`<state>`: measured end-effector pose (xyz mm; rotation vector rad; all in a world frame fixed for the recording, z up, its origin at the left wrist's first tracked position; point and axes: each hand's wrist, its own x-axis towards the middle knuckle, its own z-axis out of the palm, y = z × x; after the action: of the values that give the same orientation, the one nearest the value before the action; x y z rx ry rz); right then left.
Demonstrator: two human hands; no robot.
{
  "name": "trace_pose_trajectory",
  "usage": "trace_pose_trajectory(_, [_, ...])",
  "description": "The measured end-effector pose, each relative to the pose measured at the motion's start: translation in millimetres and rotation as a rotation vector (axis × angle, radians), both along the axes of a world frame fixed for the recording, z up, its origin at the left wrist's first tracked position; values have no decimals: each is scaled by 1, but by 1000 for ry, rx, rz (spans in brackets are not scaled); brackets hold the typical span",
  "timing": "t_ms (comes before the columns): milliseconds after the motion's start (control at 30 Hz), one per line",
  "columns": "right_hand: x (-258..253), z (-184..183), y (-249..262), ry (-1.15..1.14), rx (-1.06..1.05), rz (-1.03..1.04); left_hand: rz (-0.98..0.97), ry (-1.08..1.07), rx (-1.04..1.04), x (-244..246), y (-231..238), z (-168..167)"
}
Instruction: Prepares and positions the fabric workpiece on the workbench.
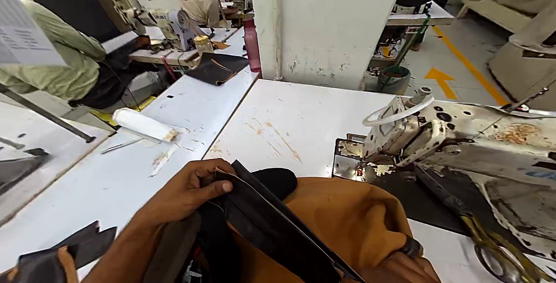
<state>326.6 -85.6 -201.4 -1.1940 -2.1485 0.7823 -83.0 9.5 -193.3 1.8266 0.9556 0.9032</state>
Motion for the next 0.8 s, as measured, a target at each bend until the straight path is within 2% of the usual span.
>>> trace_pose_trajectory(133, [-8, -1, -5, -110, 47, -49, -15, -27, -7, -4, -10, 5])
trace_pose_trajectory(267, [-13, -3, -7, -145, 110, -82, 16, -41, 72, -10, -14, 4])
trace_pose_trajectory(500, [-24, 2, -20, -447, 415, -160, 117, -41, 230, -5, -23, 8])
trace_pose_trajectory(600, [-24, 0, -23, -386, 408, -133, 128, -54, 264, -4, -23, 9])
trace_pose_trajectory(733, [-24, 0, -18, -153, 194, -94, 116, -78, 288, -3, -21, 8])
trace_pose_trajectory(800, [-23, -5, -13, -79, 156, -109, 111, -86, 282, -2, -20, 8])
